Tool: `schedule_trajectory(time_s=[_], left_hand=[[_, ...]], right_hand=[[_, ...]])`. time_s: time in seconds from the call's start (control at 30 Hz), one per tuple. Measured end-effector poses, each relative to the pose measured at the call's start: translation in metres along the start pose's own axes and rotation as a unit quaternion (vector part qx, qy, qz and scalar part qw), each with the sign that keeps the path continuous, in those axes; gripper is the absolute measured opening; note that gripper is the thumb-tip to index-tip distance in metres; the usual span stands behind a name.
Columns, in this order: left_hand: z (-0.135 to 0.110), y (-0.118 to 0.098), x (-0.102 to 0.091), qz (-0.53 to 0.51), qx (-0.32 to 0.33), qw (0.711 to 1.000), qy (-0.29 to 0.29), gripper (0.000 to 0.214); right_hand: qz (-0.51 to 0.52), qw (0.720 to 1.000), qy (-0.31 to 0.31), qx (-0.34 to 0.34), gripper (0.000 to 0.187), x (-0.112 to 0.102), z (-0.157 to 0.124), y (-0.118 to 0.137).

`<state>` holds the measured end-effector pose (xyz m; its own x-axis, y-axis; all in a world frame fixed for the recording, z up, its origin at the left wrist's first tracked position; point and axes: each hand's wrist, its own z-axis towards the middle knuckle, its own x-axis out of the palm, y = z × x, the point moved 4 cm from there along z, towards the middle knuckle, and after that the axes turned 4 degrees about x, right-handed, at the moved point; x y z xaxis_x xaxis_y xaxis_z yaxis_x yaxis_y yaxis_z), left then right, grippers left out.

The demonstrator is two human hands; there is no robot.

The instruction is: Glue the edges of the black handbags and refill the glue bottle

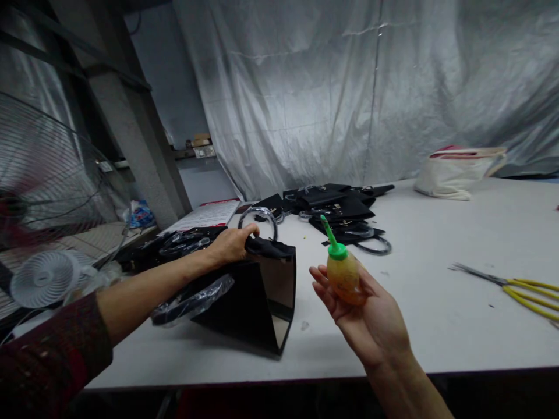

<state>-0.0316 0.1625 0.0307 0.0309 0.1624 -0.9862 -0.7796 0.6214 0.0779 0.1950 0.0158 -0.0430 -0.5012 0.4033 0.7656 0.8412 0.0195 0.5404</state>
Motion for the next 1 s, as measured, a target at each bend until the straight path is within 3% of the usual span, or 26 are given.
schedule_trajectory(time_s=[0.3, 0.47, 0.7, 0.9, 1.0], left_hand=[[0.004, -0.007, 0.003, 0.056, 0.041, 0.998, 0.007, 0.021], [0.003, -0.005, 0.005, 0.062, 0.08, 0.995, 0.011, 0.026], [0.004, -0.01, 0.003, 0.057, 0.14, 0.988, 0.043, 0.029], [0.008, -0.015, -0.013, 0.062, 0.142, 0.986, 0.059, 0.037], [0.008, -0.02, -0.024, 0.029, 0.181, 0.98, 0.076, 0.029]], right_hand=[[0.04, 0.995, -0.082, 0.05, 0.032, -0.038, -0.014, 0.001], [0.025, 0.992, -0.111, 0.058, 0.03, -0.049, -0.023, 0.002], [0.006, 0.995, -0.094, 0.037, 0.032, -0.066, -0.025, -0.002], [-0.021, 0.995, -0.096, 0.009, 0.029, -0.075, -0.027, 0.0], [-0.043, 0.994, -0.101, -0.008, 0.027, -0.086, -0.027, 0.004]])
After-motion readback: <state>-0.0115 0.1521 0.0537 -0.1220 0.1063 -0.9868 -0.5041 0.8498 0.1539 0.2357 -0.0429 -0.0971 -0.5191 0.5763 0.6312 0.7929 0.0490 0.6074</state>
